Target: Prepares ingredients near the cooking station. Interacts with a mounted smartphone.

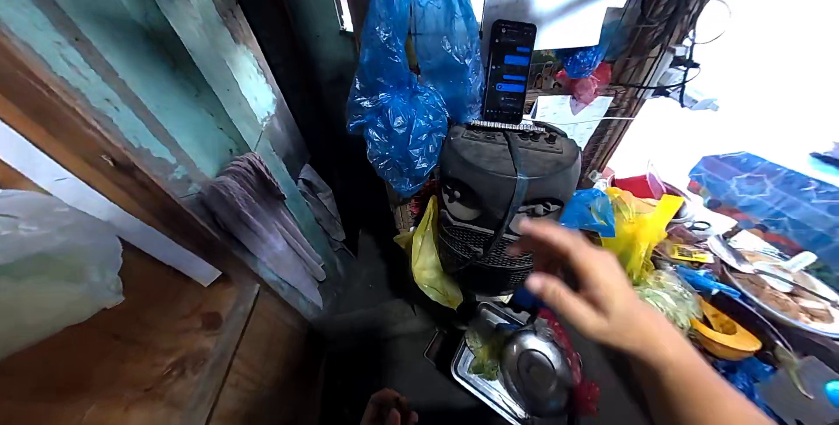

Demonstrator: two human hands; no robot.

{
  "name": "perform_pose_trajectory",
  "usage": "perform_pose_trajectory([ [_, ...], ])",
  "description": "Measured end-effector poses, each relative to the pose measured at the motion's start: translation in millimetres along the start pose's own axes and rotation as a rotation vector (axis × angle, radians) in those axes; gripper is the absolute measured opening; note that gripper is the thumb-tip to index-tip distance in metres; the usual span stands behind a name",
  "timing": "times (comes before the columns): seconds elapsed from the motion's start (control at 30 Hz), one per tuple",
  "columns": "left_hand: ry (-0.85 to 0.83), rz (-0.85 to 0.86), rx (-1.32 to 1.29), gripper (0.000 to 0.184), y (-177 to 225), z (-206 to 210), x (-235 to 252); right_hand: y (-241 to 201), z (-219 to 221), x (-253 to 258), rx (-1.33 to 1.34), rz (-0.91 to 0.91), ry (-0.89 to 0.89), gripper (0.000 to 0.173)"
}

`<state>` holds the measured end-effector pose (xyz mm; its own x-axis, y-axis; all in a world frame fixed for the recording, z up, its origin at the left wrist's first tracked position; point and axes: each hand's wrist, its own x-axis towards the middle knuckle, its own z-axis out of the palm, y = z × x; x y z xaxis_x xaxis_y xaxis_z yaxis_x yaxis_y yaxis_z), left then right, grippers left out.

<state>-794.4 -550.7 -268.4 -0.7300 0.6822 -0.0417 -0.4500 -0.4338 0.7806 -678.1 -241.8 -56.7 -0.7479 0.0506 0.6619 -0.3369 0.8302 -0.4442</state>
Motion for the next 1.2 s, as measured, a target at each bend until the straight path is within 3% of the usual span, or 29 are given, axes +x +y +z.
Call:
perform_pose_trajectory([
  [0.2,-0.089,-0.066,-0.035,0.013,0,23,13,9,76,-80,0.328,0.176,-0.106,0.042],
  [0.4,-0.146,-0.135,-0.096,0.012,-11,35,20,10,90,-124,0.381,0.329,-0.180,0.039],
  [0.83,-0.154,-0.188,-0.095,0.012,-24,44,15,4,97,-143,0.361,0.415,-0.240,0.037],
  [1.2,-0.130,-0.126,-0.057,0.015,-23,50,13,6,101,-137,0.342,0.392,-0.304,0.038],
])
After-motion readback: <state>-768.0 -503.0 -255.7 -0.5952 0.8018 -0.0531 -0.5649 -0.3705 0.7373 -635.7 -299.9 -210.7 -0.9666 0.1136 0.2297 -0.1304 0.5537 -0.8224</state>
